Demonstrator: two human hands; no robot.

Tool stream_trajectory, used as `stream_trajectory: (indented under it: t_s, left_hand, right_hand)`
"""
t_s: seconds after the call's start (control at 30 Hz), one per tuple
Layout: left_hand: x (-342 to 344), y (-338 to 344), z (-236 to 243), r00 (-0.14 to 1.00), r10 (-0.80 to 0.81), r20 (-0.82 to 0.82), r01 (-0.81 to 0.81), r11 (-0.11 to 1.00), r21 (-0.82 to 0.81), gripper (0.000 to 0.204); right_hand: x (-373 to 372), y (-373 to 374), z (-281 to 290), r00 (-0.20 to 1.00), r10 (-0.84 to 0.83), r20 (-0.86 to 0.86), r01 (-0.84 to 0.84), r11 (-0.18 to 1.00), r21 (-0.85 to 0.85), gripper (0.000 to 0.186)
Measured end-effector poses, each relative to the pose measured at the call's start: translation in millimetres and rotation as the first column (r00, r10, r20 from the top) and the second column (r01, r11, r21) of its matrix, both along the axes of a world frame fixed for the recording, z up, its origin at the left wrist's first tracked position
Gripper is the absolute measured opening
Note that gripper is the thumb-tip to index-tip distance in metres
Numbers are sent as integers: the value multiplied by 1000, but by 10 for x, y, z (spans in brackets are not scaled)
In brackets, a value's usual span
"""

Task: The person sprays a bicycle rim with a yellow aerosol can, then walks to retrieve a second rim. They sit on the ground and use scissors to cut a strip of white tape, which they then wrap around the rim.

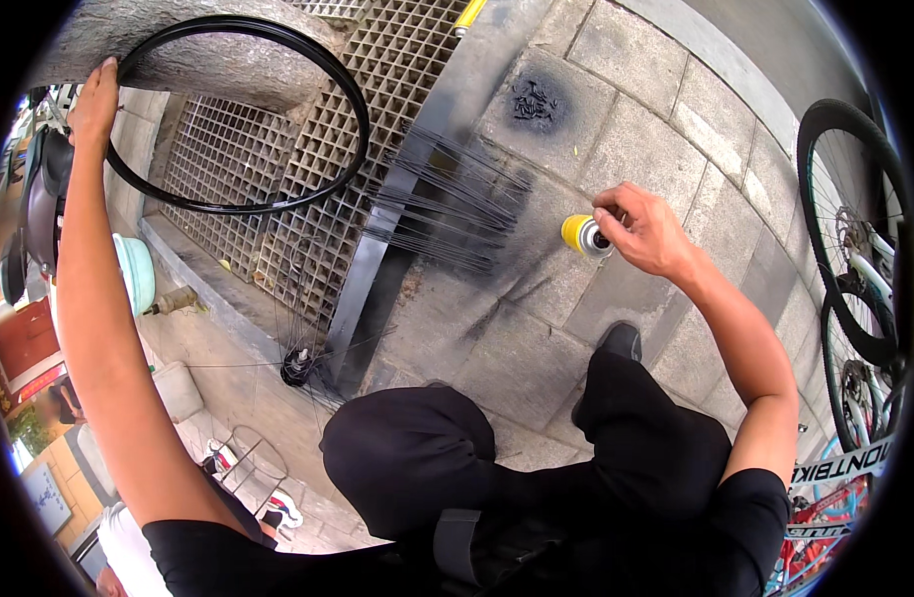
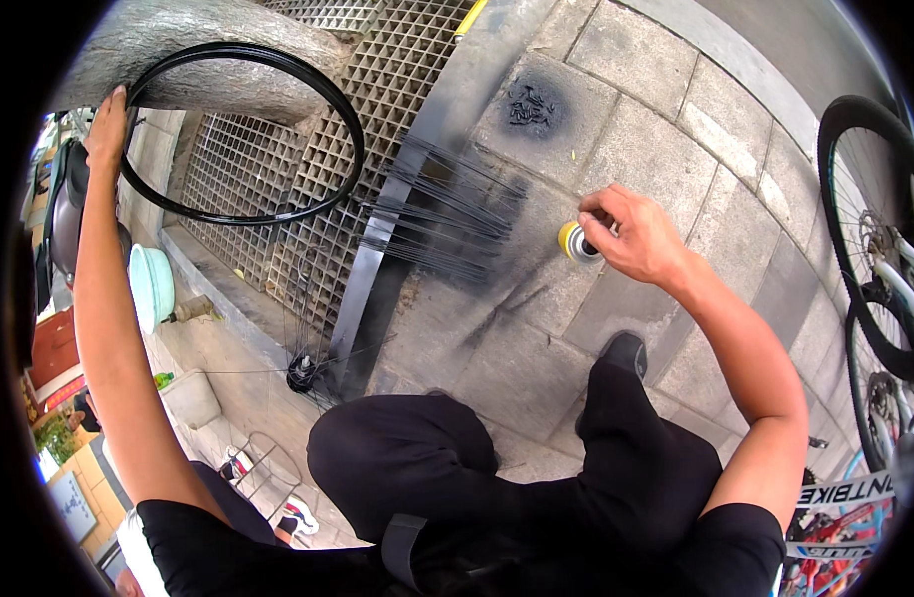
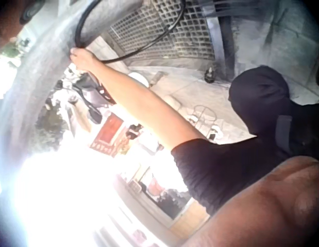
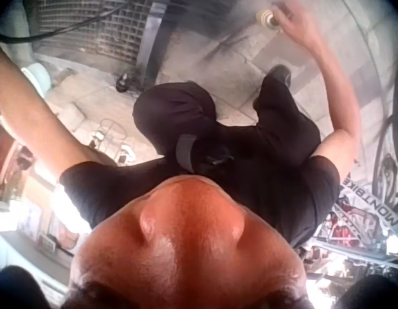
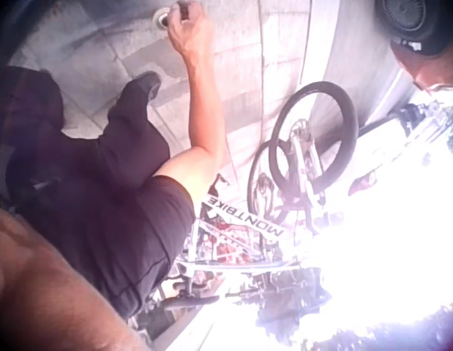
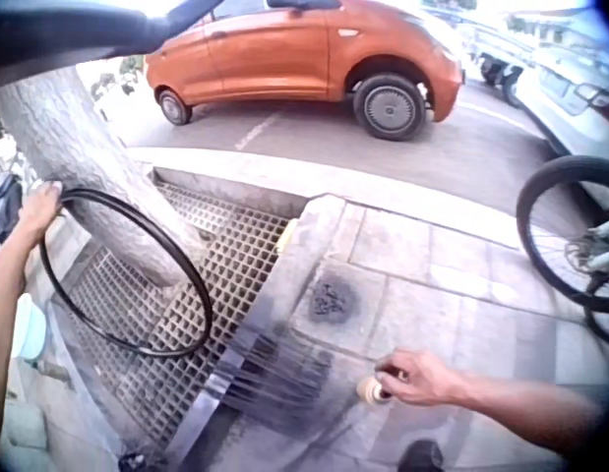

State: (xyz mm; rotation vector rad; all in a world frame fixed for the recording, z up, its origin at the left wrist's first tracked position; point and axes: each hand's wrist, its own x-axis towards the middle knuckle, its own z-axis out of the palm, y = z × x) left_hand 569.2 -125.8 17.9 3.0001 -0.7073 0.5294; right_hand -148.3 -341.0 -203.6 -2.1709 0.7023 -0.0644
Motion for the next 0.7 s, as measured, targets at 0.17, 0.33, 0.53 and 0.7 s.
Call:
stream_trajectory:
  t_s: [0.17, 0.33, 0.53, 0.7]
  left_hand:
    - [-627, 94, -129, 959, -259, 113, 280, 925, -257, 57]
    - [-2062, 391, -720, 818, -572, 54, 528, 712, -463, 40]
    - [-3964, 1285, -1407, 494, -697, -519, 382, 711, -591, 30]
    - [-4780, 2274, -2206, -38, -496, -867, -321, 828, -460, 34]
  right_hand:
    - [-161, -38, -87, 996, -45, -75, 44, 999, -17, 27]
    - [-286, -122, -290, 987, -78, -140, 79, 997, 5, 30]
    - [-288, -190, -373, 942, -44, -332, 53, 998, 18, 31]
    - [-444, -138, -577, 815, 147, -560, -150, 988, 41, 39]
